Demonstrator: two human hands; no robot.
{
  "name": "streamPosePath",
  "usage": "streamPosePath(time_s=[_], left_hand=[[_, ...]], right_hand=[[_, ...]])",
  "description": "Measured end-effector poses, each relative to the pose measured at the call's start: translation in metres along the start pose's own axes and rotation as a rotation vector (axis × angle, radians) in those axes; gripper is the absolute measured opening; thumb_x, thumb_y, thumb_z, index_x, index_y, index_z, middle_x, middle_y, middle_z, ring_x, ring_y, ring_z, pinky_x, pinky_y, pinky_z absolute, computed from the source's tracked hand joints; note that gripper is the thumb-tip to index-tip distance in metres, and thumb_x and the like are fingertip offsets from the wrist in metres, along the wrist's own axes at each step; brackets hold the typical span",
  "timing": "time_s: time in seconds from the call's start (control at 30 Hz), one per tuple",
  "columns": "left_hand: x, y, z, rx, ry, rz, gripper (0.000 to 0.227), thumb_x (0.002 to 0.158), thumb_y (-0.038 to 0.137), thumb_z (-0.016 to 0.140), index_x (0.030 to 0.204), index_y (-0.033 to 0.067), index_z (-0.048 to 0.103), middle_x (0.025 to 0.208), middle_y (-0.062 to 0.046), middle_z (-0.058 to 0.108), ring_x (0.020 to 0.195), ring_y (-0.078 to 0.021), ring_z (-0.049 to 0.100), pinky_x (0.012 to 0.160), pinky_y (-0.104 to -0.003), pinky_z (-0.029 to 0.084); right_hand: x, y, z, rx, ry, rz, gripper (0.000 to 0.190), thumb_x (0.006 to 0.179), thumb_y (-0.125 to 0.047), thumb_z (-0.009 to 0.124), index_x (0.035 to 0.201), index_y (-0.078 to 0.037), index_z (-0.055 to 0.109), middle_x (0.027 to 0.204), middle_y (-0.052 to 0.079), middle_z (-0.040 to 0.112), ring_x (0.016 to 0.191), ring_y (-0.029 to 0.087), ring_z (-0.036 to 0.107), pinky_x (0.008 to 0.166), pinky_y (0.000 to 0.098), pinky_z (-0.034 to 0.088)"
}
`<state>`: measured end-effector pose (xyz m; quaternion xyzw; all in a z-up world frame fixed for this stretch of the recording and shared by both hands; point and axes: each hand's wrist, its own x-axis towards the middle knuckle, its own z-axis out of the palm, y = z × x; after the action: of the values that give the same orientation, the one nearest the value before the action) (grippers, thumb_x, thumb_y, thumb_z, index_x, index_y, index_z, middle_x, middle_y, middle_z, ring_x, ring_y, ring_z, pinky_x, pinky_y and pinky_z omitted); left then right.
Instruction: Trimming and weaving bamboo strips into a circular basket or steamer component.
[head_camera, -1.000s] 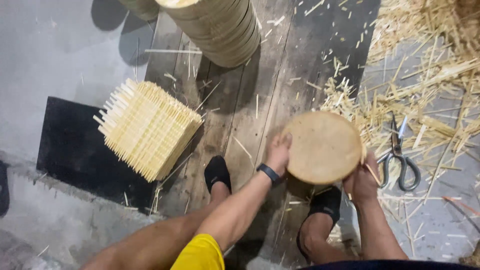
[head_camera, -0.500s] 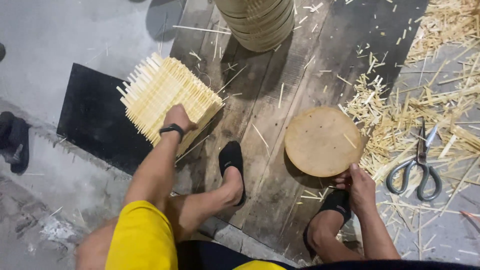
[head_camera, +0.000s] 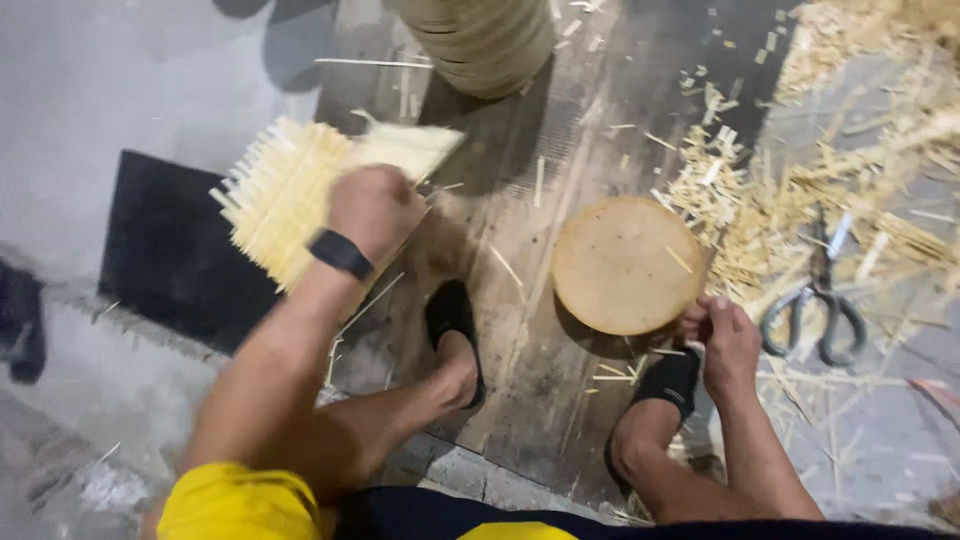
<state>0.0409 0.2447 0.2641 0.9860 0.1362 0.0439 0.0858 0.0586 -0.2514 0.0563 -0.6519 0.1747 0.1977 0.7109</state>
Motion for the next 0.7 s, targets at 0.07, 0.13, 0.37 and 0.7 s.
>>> streamPosePath(time_s=[0.07,0.13,0.37,0.7], left_hand=[[-0.016,0.076,0.015,-0.115,0.061,0.3,0.006,0.077,0.016,0.07,0.078,0.0103,0.072,0.076,-0.013,0.067,0.073,-0.0345,0.066,0.065,-0.046,0.053],[-0.045,0.137,0.038,-0.231,0.13,0.593,0.005,0.074,0.012,0.065,0.078,0.0084,0.064,0.071,-0.011,0.061,0.069,-0.033,0.061,0.057,-0.045,0.048],[-0.114,0.192,0.162,-0.382,-0.281,0.848,0.026,0.08,0.013,0.068,0.104,0.0025,0.067,0.112,-0.013,0.069,0.107,-0.028,0.065,0.091,-0.041,0.054],[-0.038,0.087,0.265,-1.127,-0.562,-0.649,0.053,0.065,0.027,0.091,0.107,-0.0013,0.076,0.104,-0.013,0.079,0.089,-0.0222,0.073,0.08,-0.037,0.06]], right_hand=[[0.002,-0.024,0.002,0.11,-0.031,-0.016,0.039,0.11,-0.037,0.052,0.115,0.001,0.063,0.092,0.01,0.067,0.079,0.019,0.067,0.072,0.0325,0.056],[0.001,-0.048,0.008,0.222,-0.07,-0.035,0.041,0.109,-0.038,0.05,0.115,0.0,0.064,0.092,0.01,0.068,0.079,0.02,0.068,0.072,0.0326,0.057],[0.033,-0.027,-0.002,-0.086,-0.044,0.052,0.026,0.089,-0.013,0.073,0.11,0.002,0.067,0.089,0.004,0.069,0.074,0.011,0.062,0.065,0.0263,0.051],[0.023,-0.034,0.016,-0.238,0.077,-0.057,0.028,0.088,-0.009,0.074,0.112,0.001,0.064,0.086,0.001,0.07,0.072,0.006,0.063,0.062,0.0228,0.051]])
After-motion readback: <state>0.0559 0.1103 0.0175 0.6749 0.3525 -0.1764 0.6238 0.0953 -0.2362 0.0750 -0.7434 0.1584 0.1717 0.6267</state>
